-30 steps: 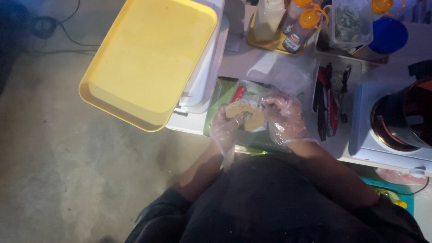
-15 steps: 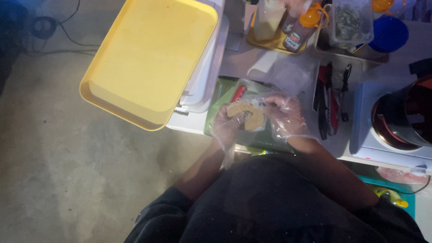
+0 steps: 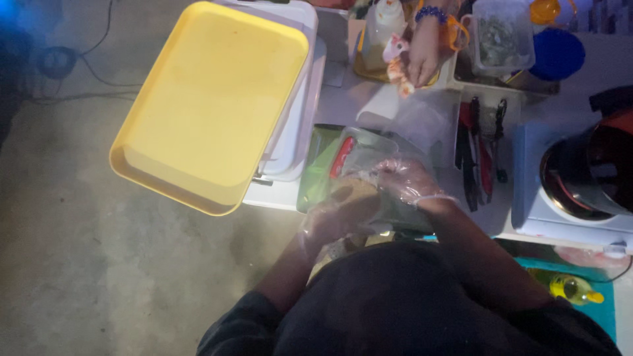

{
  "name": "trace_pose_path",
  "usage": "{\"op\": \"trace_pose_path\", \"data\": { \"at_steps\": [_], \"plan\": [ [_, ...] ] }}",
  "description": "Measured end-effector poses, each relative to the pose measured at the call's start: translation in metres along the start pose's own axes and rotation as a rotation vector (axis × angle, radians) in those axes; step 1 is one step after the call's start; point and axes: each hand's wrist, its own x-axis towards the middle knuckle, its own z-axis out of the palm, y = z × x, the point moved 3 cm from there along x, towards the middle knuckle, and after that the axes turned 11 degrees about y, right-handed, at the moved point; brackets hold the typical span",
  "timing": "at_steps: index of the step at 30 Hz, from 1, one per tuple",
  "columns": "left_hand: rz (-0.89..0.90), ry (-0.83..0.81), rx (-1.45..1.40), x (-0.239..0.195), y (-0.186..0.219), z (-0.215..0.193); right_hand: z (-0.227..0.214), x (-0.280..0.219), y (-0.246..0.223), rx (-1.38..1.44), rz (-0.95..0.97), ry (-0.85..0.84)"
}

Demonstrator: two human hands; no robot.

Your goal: The person retrieves a green cutting board and a package of round food items from a storage area. They place the board on a table, put on disposable gloves, and unwrap the food items. The person then places the round items onto a hot electric griddle to cook.

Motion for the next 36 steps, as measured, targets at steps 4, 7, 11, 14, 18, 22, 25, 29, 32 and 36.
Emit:
{"op": "trace_pose_path", "data": {
  "at_steps": [4, 7, 11, 14, 18, 22, 25, 29, 32, 36],
  "plan": [
    [-0.442, -0.146, -1.399, 0.002, -0.014, 0.020, -0.001, -0.004, -0.002, 0.040, -0.040, 0.069],
    [-0.564, -0.103, -1.552, 0.005, -0.015, 0.025, 0.001, -0.012, -0.010, -0.015, -0.050, 0.088],
    [-0.670, -0.068, -1.727, 0.006, -0.011, 0.025, -0.005, -0.014, -0.028, 0.024, 0.034, 0.046],
    [-0.612, -0.105, -1.722, 0.007, -0.007, 0.019, -0.013, -0.018, -0.048, 0.082, 0.004, 0.035],
    [-0.579, -0.083, -1.630, -0.001, 0.001, 0.014, -0.019, -0.033, -0.066, -0.079, 0.181, 0.044],
    [-0.478, -0.099, -1.620, 0.004, 0.016, 0.008, -0.017, -0.032, -0.084, -0.095, 0.086, 0.079],
    [-0.562, -0.034, -1.683, 0.005, 0.020, 0.008, -0.016, -0.029, -0.083, -0.109, -0.036, 0.019],
    [-0.500, -0.080, -1.641, -0.002, 0.023, 0.005, -0.016, -0.021, -0.067, -0.170, 0.019, -0.065],
    [-0.517, -0.020, -1.576, -0.005, 0.014, 0.008, -0.013, -0.011, -0.062, -0.210, -0.040, -0.117],
    [-0.636, 0.003, -1.889, 0.004, -0.002, 0.019, -0.009, 0.001, -0.060, -0.223, 0.016, -0.099]
  ]
}}
